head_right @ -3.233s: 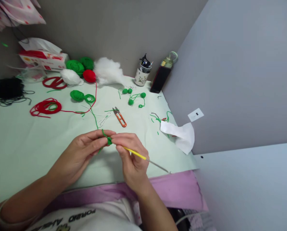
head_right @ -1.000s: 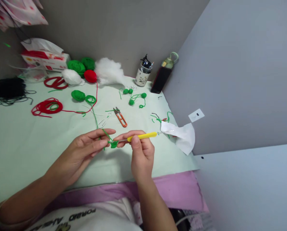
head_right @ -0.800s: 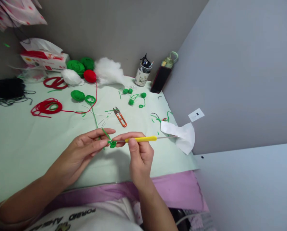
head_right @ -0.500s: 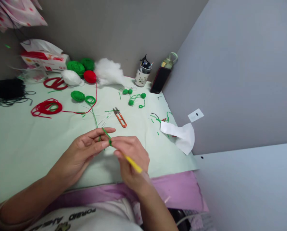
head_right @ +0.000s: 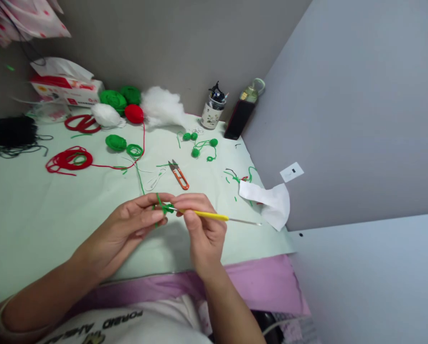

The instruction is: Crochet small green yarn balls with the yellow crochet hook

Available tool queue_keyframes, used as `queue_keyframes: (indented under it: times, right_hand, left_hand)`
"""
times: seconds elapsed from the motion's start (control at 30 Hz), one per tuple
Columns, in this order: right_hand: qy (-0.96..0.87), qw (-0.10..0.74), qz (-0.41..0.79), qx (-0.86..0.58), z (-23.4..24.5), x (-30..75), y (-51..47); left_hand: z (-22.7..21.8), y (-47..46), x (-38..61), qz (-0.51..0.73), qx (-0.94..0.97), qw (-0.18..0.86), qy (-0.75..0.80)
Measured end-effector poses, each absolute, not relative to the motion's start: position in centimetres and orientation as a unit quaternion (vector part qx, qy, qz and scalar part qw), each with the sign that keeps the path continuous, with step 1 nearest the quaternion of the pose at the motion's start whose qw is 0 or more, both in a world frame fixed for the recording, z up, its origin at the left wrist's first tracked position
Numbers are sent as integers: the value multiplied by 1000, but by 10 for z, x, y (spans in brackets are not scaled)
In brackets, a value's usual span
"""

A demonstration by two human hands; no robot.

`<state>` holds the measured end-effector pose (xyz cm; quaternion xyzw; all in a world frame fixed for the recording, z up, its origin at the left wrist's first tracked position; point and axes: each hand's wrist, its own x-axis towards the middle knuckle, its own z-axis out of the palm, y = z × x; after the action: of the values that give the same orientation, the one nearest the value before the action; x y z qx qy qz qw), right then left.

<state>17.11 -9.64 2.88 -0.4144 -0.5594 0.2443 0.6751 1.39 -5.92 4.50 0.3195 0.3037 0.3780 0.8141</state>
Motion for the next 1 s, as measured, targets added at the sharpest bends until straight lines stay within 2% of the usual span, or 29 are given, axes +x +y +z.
queue_keyframes:
  times: [0.2,0.33,0.4,0.5,0.57,0.8,1.0]
  right_hand:
    - [-573,666,231,-417,27,169,-97]
    - [-614,626,180,-445,31,170,-101]
    - [-649,595,122,-459,29,170,-104]
    - [-714,517,-32,-471,22,169,-108]
    - [-729,492,-82,-470,18,168,-109]
    - [-573,670,160,-444,27,173,-104]
    - [-494,699,315,-410,29,175,-99]
  left_hand:
    - [43,-59,13,377,388,767,344]
    - [41,-59,12,395,398,742,368]
    - [41,-59,14,409,380,744,366]
    - [39,-61,17,399,342,775,351]
    - [38,-61,18,374,315,807,332]
    - [36,-55,10,362,293,822,327]
    - [40,-58,12,378,326,798,337]
